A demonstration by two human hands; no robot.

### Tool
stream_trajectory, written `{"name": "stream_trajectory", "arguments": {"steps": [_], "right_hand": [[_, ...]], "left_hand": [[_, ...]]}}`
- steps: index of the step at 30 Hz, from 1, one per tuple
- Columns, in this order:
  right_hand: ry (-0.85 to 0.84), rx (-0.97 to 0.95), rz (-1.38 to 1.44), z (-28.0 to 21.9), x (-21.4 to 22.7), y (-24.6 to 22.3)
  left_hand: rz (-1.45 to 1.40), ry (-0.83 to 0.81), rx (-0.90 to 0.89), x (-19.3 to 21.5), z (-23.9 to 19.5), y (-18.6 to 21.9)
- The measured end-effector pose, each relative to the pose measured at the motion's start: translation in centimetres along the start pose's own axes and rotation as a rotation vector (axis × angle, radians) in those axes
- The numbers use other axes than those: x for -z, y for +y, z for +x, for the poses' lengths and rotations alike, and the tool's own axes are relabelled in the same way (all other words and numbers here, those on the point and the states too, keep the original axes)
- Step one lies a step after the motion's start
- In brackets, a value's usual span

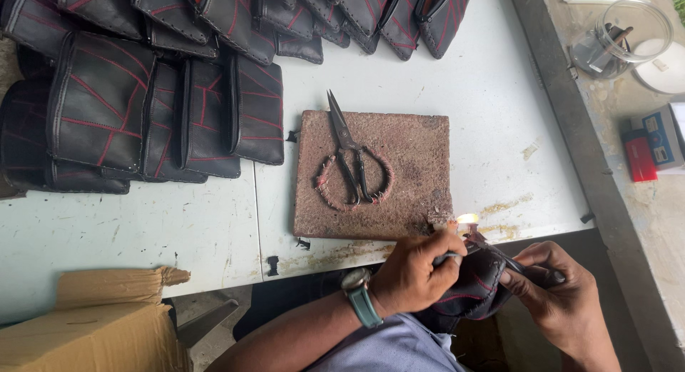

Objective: The person uses a lit candle to apply heat to the edges and seams of small black leather pouches with red stitching. They handle each pouch individually, rotating it to treat different sides, then place it on a pile of finished pouches on the table.

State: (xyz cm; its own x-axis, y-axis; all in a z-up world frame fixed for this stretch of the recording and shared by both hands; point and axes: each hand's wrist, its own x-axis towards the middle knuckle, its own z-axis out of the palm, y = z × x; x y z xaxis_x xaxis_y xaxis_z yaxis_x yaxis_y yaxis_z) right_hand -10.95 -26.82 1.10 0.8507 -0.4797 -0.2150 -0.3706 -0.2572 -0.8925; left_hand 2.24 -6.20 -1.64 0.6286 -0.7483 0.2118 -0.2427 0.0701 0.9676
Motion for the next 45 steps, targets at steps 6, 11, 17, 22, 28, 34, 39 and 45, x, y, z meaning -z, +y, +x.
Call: {"name": "stream_trajectory", "arguments": {"steps": [6,11,17,22,28,34,39,45], "right_hand": [[0.063,-0.146,0.018,0.6,-0.7,-0.4],[0.079,-0.193,-0.053,1.1,-0.7,-0.8],[0.001,0.042,0.085,0.2,-0.5,0.5],[0.009,0.083,0.027,0.7,0.6,2.0],[0.011,-0.01,0.151,2.4,0.7,2.7],[0.073,-0.05,0.052,3.3,0.3,1.6],[0.062,-0.042,0.019,4.1,0.2,1.3],[0.057,-0.032,0.005,4.2,0.2,1.5]], "left_hand": [[-0.043,-0.006,0.017,1.0,1.4,-1.0],[-0.045,0.055,-0.079,1.2,2.1,-1.3],[0.055,0.004,-0.034,0.1,-0.1,-0.1],[-0.098,-0.094,-0.093,-0.5,-2.5,1.1],[-0.05,-0.004,-0.153,-1.6,-1.9,0.9],[-0.046,0.061,-0.142,-1.8,-1.3,0.6],[-0.069,0.151,-0.194,-1.6,-0.6,0.7],[-0.021,0.06,-0.123,-1.2,-0.8,1.2]]}}
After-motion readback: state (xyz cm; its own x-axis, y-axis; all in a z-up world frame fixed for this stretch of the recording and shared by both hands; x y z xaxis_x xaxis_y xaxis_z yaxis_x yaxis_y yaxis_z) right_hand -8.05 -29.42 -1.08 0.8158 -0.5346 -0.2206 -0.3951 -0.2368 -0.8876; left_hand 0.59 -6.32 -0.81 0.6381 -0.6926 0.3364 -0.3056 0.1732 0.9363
